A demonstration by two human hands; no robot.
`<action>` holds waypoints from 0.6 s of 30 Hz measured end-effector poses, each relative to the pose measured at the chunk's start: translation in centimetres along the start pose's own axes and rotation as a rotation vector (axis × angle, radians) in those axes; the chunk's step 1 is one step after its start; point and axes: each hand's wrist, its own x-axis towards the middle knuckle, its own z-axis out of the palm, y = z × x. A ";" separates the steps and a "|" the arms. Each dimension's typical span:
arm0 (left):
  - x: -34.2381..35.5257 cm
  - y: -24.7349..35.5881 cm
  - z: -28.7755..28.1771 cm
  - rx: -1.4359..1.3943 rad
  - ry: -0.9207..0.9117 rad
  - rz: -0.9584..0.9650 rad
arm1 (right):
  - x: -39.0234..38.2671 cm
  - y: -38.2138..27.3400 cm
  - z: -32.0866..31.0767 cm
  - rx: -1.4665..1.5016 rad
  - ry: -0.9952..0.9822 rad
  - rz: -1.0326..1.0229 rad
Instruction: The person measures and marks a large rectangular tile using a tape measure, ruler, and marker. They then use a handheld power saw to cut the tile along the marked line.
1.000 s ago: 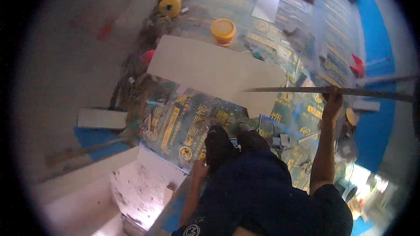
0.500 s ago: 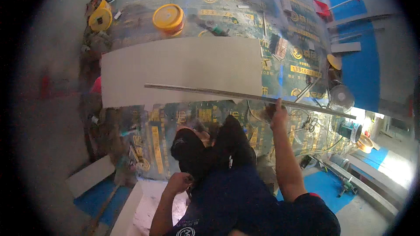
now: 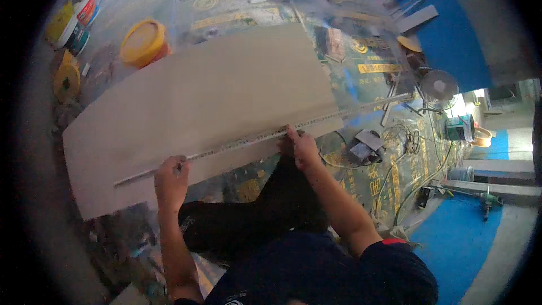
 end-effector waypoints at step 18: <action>-13.6 2.0 4.2 -1.057 -0.269 -0.340 | -8.9 3.5 -0.2 -0.608 -0.471 -0.203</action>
